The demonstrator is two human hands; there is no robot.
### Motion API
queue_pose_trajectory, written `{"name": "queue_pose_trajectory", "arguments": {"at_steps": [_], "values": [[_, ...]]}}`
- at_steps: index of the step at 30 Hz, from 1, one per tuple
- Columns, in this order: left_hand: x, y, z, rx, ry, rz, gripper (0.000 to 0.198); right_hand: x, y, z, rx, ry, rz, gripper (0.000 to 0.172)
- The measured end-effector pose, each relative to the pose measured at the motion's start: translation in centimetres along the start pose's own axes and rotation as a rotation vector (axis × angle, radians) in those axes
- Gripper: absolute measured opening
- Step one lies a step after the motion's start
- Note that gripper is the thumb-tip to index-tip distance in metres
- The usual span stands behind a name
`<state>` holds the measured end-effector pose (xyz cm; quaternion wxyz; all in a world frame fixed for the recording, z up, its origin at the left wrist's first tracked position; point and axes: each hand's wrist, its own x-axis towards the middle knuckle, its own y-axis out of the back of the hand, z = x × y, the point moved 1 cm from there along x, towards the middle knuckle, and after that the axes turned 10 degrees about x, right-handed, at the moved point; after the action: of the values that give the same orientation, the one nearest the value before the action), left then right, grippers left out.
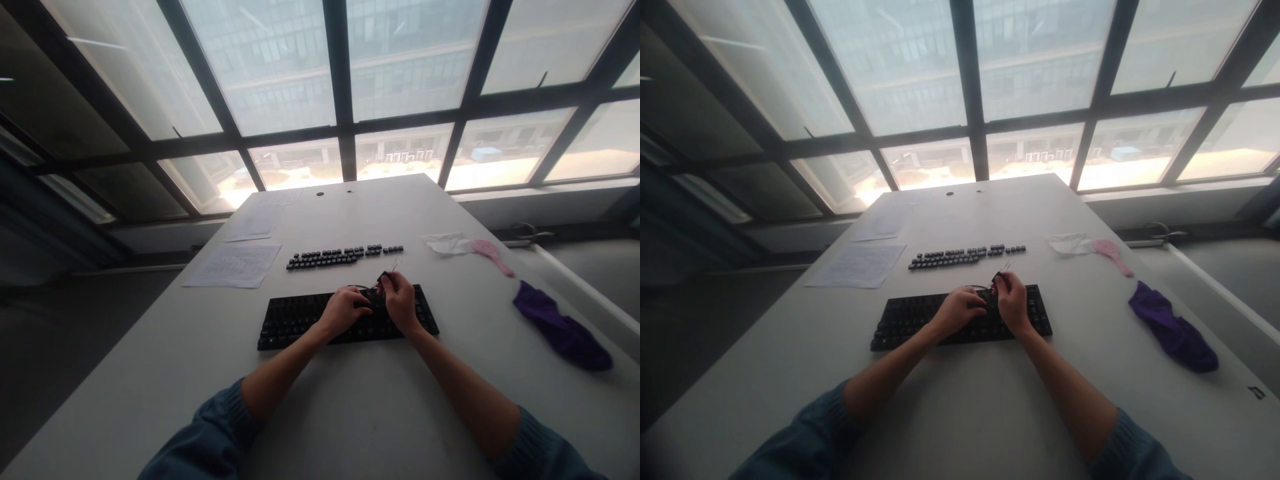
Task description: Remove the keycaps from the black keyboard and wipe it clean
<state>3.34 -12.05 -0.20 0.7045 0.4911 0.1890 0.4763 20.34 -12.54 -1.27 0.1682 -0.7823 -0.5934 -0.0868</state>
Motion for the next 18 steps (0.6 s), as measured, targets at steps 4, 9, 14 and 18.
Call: {"name": "queue_pose_trajectory", "arguments": {"at_steps": [4, 9, 14, 18], "values": [[-0.4, -0.4, 0.6, 0.032, -0.063, 0.052, 0.008, 0.0, 0.0, 0.0, -0.007, -0.006, -0.001, 0.026], [-0.9, -0.8, 0.9, 0.099, -0.102, 0.08, 0.009, 0.0, 0.0, 0.1, 0.006, -0.01, -0.003, 0.025], [-1.1, -1.0, 1.1, 0.096, -0.105, 0.129, 0.008, 0.1, 0.0, 0.1, 0.0, -0.009, 0.003, 0.027], [-1.0, 0.1, 1.1, -0.005, -0.092, 0.187, 0.008, 0.2, 0.0, 0.1, -0.001, -0.009, 0.012, 0.028]]}}
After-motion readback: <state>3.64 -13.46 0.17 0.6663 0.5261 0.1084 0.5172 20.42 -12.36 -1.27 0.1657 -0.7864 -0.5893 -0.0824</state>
